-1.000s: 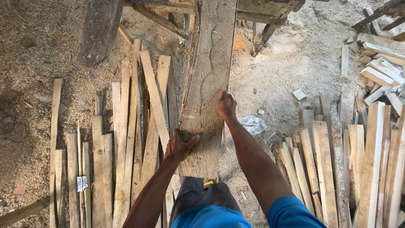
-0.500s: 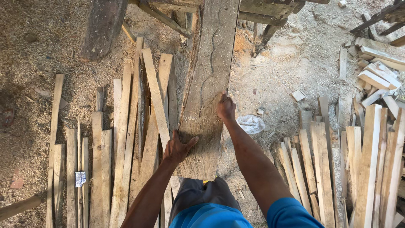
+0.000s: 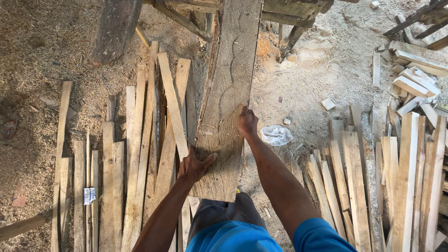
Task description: The person carries a long wooden plank across the sawdust-covered workshop floor and positions it near a table saw. They then work at the saw table, moving and setting machine parts and clearing sawdust, before lifting the plank again and holding it upright.
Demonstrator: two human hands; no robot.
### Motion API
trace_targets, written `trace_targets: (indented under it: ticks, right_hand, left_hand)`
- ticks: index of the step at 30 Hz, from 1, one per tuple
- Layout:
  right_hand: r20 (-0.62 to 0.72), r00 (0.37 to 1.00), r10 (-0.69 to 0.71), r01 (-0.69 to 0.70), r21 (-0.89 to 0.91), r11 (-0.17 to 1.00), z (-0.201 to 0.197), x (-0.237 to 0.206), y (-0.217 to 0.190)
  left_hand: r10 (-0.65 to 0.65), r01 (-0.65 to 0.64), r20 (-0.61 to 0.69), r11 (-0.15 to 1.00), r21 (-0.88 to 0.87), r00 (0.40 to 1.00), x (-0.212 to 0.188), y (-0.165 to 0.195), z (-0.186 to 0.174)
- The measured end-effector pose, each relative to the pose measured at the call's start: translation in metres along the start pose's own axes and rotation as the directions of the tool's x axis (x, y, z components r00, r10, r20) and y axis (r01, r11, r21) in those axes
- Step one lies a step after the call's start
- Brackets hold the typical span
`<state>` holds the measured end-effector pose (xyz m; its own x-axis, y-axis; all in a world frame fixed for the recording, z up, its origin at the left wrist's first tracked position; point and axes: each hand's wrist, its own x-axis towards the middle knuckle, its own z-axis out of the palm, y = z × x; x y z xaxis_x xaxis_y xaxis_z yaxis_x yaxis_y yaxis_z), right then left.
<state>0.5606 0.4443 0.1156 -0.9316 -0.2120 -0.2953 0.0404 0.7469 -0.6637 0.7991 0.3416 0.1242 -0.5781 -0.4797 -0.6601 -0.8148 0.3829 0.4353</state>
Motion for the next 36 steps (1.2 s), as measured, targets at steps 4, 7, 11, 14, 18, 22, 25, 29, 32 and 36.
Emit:
trace_targets:
  ticks: [4,7,11,14,18,22,25,29,32,36]
  right_hand:
    - [0.011,1.0,0.015,-0.016,0.023,1.0,-0.002,-0.014,-0.001]
    - [0.041,0.999,0.033,-0.035,0.051,0.998,-0.002,-0.031,0.002]
    - [0.046,0.999,0.024,-0.027,0.067,0.997,-0.003,-0.059,0.011]
    - [-0.007,1.0,-0.015,0.015,0.042,0.999,-0.004,-0.08,0.017]
    - [0.008,1.0,0.002,-0.002,0.047,0.999,-0.009,-0.106,0.02]
    - [0.046,0.998,0.033,-0.036,0.053,0.998,-0.017,-0.132,0.024]
    - [0.019,1.0,-0.002,0.002,0.01,1.0,-0.02,-0.152,0.027]
    - [0.0,0.999,-0.046,0.046,-0.027,0.999,-0.018,-0.178,0.03]
    - [0.026,1.0,0.004,-0.004,-0.003,1.0,-0.011,-0.197,0.031]
    - [0.026,1.0,-0.007,0.008,-0.006,1.0,-0.006,-0.224,0.041]
  left_hand:
    - [0.029,-0.029,-0.03,0.999,0.016,0.999,-0.008,-0.007,0.001]
    - [-0.024,0.024,0.028,0.999,0.024,0.999,-0.024,-0.013,0.003]
    - [-0.041,0.04,0.038,0.999,0.031,0.998,-0.053,-0.024,0.008]
    - [-0.036,0.035,0.036,0.999,0.027,0.999,-0.071,-0.034,0.013]
    - [-0.04,0.039,0.029,0.999,0.033,0.999,-0.091,-0.046,0.021]
    - [-0.027,0.027,0.013,0.999,0.04,1.0,-0.113,-0.055,0.03]
    - [-0.021,0.02,0.004,0.999,0.039,1.0,-0.131,-0.062,0.036]
    - [-0.035,0.035,0.021,0.999,0.033,0.999,-0.15,-0.078,0.041]
    - [-0.049,0.048,0.053,0.999,0.023,0.997,-0.158,-0.099,0.044]
    - [0.041,-0.042,-0.059,0.999,-0.015,0.997,-0.174,-0.129,0.06]
